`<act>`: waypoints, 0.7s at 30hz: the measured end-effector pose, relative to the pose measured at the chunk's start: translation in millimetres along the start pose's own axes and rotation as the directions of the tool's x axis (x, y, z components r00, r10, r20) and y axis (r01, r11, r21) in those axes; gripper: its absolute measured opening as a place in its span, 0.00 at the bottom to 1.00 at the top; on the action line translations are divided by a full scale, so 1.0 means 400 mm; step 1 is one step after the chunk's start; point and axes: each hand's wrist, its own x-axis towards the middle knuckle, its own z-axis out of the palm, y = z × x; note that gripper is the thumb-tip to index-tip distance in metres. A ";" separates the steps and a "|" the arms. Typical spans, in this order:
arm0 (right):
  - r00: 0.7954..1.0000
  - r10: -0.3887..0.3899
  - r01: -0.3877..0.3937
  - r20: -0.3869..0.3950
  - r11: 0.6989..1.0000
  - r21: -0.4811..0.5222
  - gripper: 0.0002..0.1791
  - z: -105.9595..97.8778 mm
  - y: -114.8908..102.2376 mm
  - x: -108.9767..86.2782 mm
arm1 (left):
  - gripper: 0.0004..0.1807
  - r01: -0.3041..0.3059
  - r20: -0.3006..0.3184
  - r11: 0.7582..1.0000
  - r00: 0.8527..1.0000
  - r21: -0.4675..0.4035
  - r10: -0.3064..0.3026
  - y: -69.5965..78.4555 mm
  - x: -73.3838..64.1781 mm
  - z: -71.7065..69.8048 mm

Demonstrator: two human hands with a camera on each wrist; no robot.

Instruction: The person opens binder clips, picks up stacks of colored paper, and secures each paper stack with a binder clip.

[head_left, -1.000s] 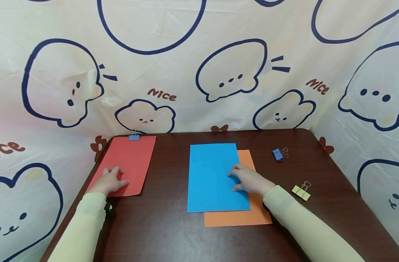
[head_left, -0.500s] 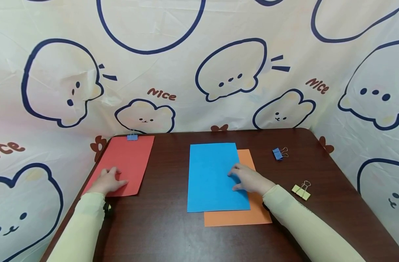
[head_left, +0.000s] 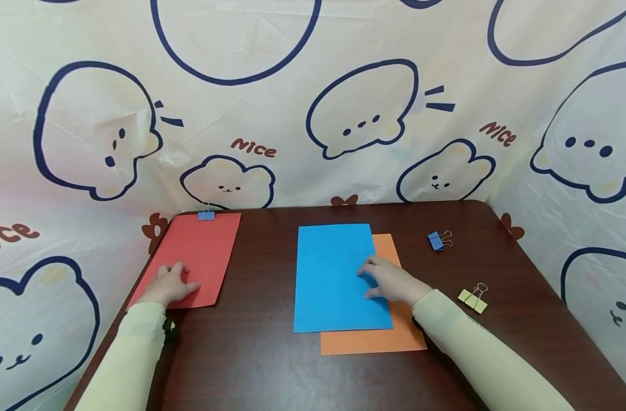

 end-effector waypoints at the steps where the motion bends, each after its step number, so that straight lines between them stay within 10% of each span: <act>1: 1.000 0.000 0.000 0.000 1.000 0.000 0.27 0.000 0.000 0.000 | 0.39 -0.001 0.001 1.000 1.000 -0.001 0.001 0.001 0.000 0.000; 21: 1.000 0.015 -0.015 0.001 1.000 0.003 0.27 0.006 0.004 0.001 | 0.39 -0.020 -0.007 1.000 1.000 0.004 0.020 -0.009 0.004 0.004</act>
